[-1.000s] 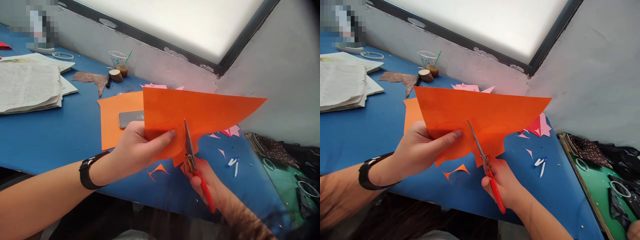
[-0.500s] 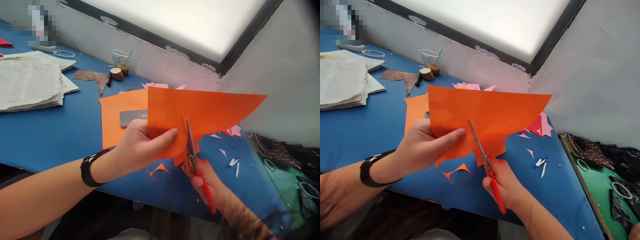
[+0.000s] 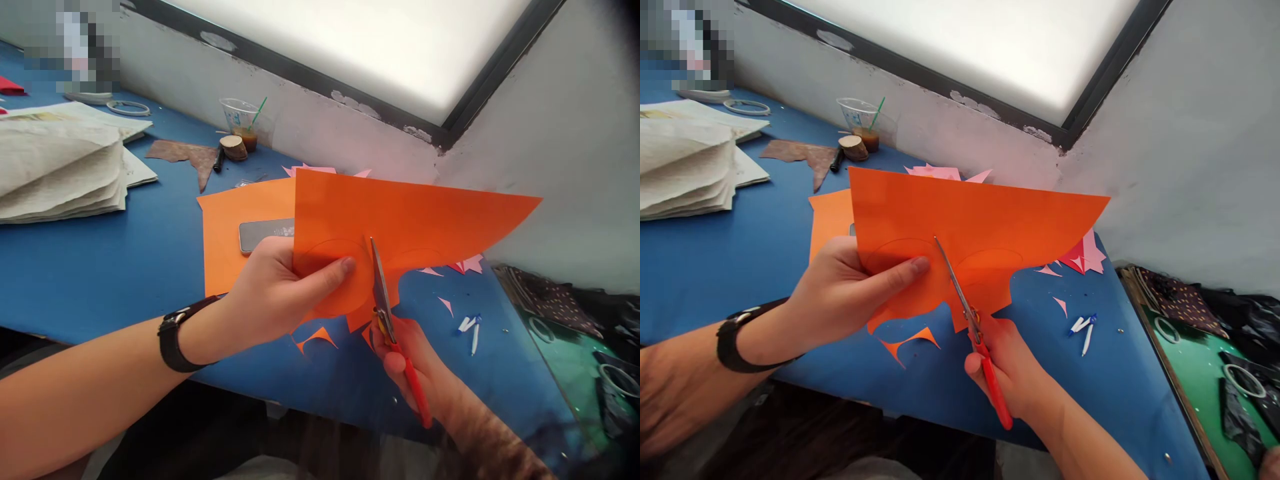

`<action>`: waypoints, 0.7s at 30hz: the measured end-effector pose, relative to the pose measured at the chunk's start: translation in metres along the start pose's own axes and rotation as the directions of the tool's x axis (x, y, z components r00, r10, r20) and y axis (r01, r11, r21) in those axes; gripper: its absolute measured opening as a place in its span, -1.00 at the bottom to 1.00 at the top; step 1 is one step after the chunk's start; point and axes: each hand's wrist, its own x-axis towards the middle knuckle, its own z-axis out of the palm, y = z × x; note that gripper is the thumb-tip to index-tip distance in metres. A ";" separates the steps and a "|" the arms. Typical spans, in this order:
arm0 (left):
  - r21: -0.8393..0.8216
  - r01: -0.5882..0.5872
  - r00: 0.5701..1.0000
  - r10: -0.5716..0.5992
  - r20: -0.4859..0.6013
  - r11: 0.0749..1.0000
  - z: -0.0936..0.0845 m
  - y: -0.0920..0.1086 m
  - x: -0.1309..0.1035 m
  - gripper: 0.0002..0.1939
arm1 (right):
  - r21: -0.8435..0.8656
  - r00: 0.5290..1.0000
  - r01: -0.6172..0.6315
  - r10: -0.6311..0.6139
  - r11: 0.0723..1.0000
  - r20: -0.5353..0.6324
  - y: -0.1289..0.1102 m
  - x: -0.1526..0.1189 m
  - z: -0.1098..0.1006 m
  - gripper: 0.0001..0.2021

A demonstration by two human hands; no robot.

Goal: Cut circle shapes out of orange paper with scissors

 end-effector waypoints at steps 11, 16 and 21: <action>-0.056 -0.070 0.996 0.073 0.057 0.996 -0.001 -0.003 0.002 -0.55 | 0.064 1.000 -0.020 0.020 0.998 -0.001 0.001 0.000 0.000 -0.14; -0.052 -0.115 0.992 0.117 0.054 0.992 0.000 -0.005 0.003 -0.51 | 0.062 1.000 -0.009 0.009 0.998 -0.007 0.004 -0.001 0.001 -0.13; -0.015 -0.073 0.996 0.074 0.044 0.997 -0.002 -0.003 0.004 -0.48 | 0.098 1.000 -0.016 0.016 0.995 0.003 0.005 0.000 0.000 -0.12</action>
